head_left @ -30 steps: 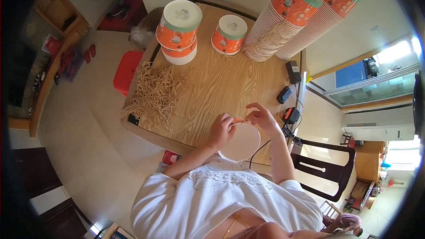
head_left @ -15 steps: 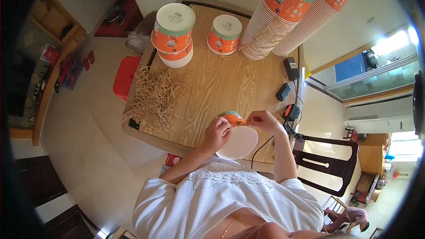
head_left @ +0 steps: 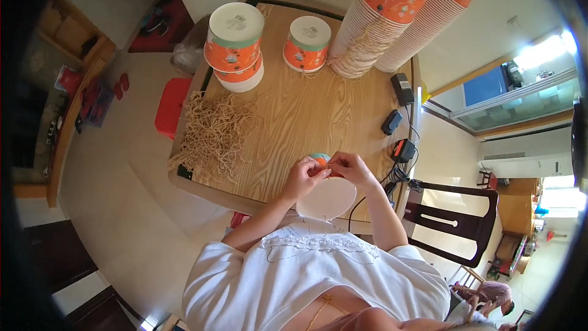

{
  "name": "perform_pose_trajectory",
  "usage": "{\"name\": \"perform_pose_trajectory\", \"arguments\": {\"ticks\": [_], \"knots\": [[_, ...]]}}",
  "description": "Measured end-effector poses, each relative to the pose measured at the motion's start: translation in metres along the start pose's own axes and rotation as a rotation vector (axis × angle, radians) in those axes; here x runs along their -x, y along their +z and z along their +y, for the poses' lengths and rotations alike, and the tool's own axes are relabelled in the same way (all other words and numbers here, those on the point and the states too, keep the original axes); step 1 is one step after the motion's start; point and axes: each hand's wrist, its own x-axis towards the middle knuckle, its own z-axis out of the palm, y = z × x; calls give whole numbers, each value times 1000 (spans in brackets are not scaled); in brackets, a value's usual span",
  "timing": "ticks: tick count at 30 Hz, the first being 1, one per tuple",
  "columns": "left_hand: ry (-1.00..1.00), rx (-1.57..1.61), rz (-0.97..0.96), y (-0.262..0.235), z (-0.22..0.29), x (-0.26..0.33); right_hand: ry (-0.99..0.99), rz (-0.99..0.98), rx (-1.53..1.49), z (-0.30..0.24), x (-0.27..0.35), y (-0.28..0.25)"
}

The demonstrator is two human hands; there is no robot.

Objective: Manually prepare paper cup packaging components using string and raffia.

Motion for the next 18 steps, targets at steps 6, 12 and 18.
{"name": "perform_pose_trajectory", "arguments": {"ticks": [6,12,18], "knots": [[-63,28,-40,0,-15,-2,28,-57,54,-19,7,-2],[-128,53,-68,-2,-8,0,-69,37,-111,-1,8,1],[345,-256,-49,-13,0,12,-21,24,74,1,7,-3]]}}
